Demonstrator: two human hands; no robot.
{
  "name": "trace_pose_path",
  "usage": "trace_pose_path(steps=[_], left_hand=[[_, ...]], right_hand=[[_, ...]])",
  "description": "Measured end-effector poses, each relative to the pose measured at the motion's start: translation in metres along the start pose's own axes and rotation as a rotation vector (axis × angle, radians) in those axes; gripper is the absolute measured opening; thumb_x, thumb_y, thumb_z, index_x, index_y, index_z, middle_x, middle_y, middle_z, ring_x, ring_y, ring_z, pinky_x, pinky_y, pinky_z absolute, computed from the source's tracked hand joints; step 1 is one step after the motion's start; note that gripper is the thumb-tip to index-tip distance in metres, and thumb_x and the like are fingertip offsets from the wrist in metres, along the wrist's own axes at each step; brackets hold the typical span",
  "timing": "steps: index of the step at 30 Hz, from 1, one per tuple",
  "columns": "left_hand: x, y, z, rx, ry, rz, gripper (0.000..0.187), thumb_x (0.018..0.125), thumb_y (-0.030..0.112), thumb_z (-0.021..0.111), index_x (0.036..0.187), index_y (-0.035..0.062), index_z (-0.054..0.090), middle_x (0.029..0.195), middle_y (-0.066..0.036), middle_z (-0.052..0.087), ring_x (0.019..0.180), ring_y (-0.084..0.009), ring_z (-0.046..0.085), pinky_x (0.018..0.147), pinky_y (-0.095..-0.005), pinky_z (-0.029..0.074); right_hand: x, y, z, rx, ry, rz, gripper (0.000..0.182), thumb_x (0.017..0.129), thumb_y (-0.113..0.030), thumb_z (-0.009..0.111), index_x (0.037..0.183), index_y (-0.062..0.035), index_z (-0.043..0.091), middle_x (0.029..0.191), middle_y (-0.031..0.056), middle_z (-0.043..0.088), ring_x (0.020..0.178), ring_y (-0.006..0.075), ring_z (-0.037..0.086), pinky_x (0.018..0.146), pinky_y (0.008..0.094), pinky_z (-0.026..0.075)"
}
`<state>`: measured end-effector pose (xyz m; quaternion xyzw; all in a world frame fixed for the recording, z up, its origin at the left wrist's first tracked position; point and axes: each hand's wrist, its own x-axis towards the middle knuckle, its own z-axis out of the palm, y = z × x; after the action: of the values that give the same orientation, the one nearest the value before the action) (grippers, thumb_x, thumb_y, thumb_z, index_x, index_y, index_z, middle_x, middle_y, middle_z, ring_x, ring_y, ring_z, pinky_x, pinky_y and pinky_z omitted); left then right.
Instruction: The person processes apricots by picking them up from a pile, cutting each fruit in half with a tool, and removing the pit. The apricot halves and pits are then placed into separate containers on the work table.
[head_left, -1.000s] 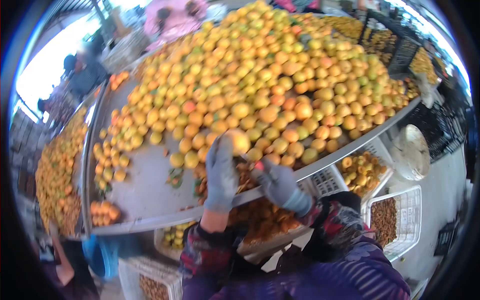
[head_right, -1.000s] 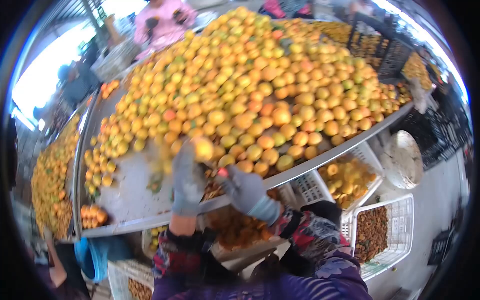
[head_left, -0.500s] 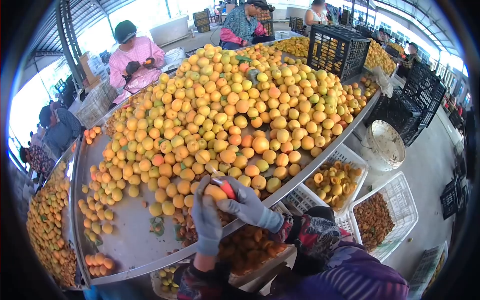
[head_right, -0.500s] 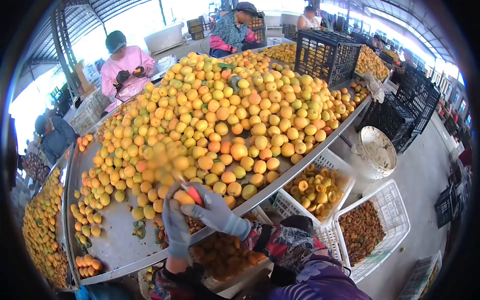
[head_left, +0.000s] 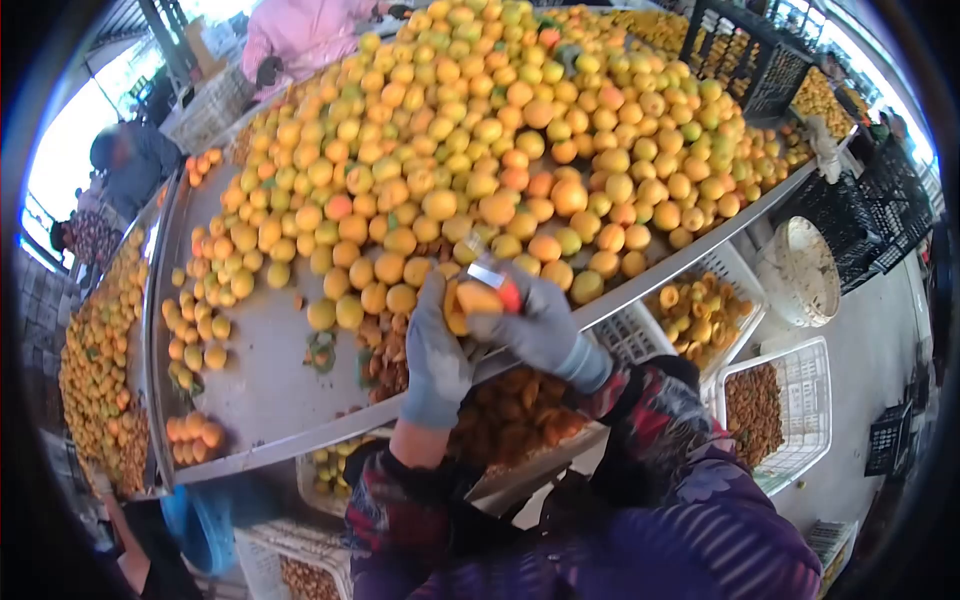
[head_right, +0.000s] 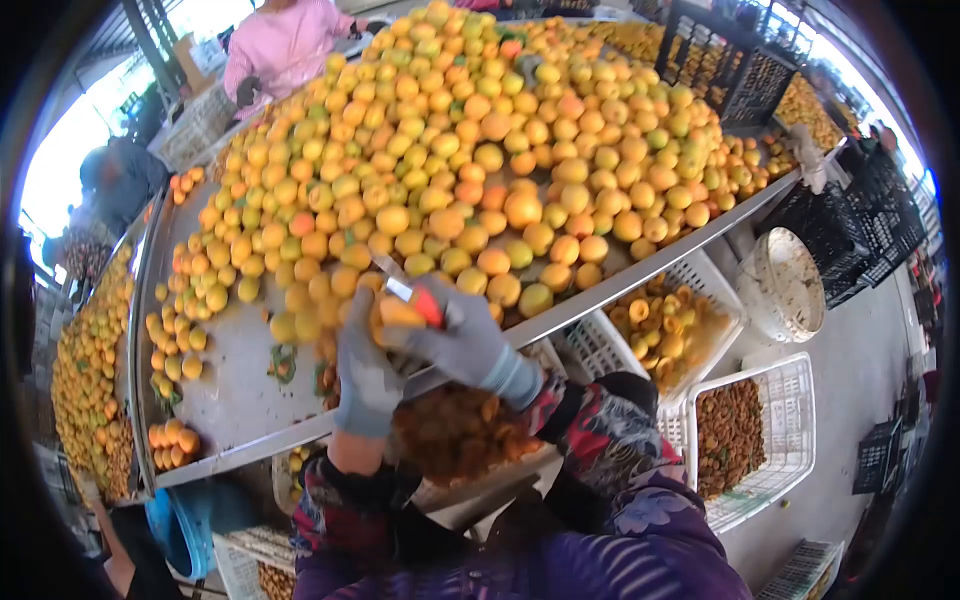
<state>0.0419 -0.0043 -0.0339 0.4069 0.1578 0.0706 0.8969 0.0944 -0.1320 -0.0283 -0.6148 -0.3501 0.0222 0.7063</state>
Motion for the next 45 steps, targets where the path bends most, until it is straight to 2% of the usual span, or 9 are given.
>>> trace_pose_path(steps=[1,5,9,17,23,28,35,37,45], left_hand=[[0.004,0.004,-0.006,-0.118,-0.108,-0.077,0.05,0.098,0.047,0.041,0.113,0.0026,0.057,0.095,-0.007,0.064,0.082,-0.0156,0.062,0.069,-0.0296,0.051],[0.009,0.018,0.005,-0.064,-0.23,-0.101,0.057,0.097,0.053,0.036,0.109,0.0017,0.057,0.087,-0.008,0.065,0.073,-0.0177,0.062,0.06,-0.0269,0.048],[0.0,0.02,0.011,0.166,-0.227,0.06,0.04,0.092,0.029,0.057,0.117,-0.0024,0.055,0.099,-0.01,0.065,0.085,-0.0165,0.063,0.072,-0.0287,0.051],[-0.003,0.012,0.017,0.264,-0.093,0.305,0.033,0.082,0.008,0.066,0.112,-0.0016,0.057,0.102,-0.007,0.062,0.089,-0.0143,0.06,0.079,-0.0276,0.049],[-0.008,0.015,0.027,0.473,-0.197,0.38,0.029,0.078,0.007,0.067,0.104,-0.0036,0.06,0.097,-0.005,0.059,0.087,-0.0111,0.055,0.078,-0.0238,0.045],[-0.013,0.015,0.023,0.579,-0.144,0.473,0.028,0.078,0.006,0.066,0.105,-0.0039,0.06,0.097,-0.005,0.058,0.086,-0.0114,0.054,0.079,-0.0248,0.044],[-0.009,0.01,0.025,0.665,-0.273,0.581,0.033,0.081,0.006,0.069,0.111,-0.0034,0.06,0.106,-0.006,0.058,0.094,-0.0128,0.056,0.083,-0.0265,0.045],[-0.009,0.006,0.034,0.093,-0.197,0.197,0.037,0.083,0.007,0.068,0.117,-0.0024,0.056,0.104,-0.007,0.059,0.095,-0.0139,0.057,0.085,-0.0277,0.046],[-0.004,0.006,0.006,-0.196,-0.347,-0.231,0.024,0.091,0.018,0.059,0.11,0.0036,0.057,0.103,-0.008,0.063,0.08,-0.0217,0.066,0.071,-0.039,0.058]], right_hand=[[0.003,-0.034,0.005,0.494,0.062,0.464,0.036,0.09,-0.033,0.062,0.111,-0.0041,0.057,0.075,0.0016,0.062,0.061,0.0154,0.063,0.05,0.0243,0.048],[0.008,-0.012,-0.019,0.533,-0.023,0.497,0.042,0.094,-0.044,0.049,0.104,-0.0042,0.058,0.068,0.005,0.062,0.052,0.011,0.058,0.04,0.0198,0.04],[0.009,-0.033,-0.02,0.335,-0.009,0.685,0.041,0.095,-0.045,0.047,0.104,-0.0061,0.057,0.065,0.0042,0.061,0.046,0.0092,0.054,0.038,0.0196,0.037],[0.0,-0.001,-0.004,0.214,0.146,0.348,0.037,0.094,-0.041,0.055,0.107,-0.0072,0.053,0.085,-0.0011,0.06,0.054,0.0047,0.056,0.04,0.0177,0.04],[0.0,-0.035,-0.022,0.401,0.039,0.682,0.032,0.094,-0.035,0.055,0.111,-0.0072,0.057,0.071,-0.0027,0.058,0.047,0.0052,0.052,0.039,0.019,0.038],[-0.003,-0.025,-0.02,0.371,0.085,0.738,0.047,0.091,-0.051,0.05,0.093,-0.0053,0.061,0.059,0.0027,0.055,0.04,0.0096,0.048,0.035,0.0234,0.037],[-0.004,-0.025,-0.026,0.667,0.012,0.73,0.036,0.096,-0.038,0.048,0.094,-0.0039,0.059,0.06,0.0028,0.055,0.042,0.008,0.048,0.037,0.0201,0.039],[0.003,-0.033,-0.017,0.532,0.245,0.542,0.025,0.094,-0.03,0.054,0.091,-0.0047,0.058,0.061,0.0024,0.057,0.046,0.0095,0.052,0.042,0.021,0.042],[-0.004,-0.006,-0.014,-0.866,0.175,-0.157,0.03,0.084,-0.027,0.069,0.096,-0.0016,0.059,0.072,0.0129,0.061,0.061,0.0272,0.063,0.053,0.0332,0.047]])
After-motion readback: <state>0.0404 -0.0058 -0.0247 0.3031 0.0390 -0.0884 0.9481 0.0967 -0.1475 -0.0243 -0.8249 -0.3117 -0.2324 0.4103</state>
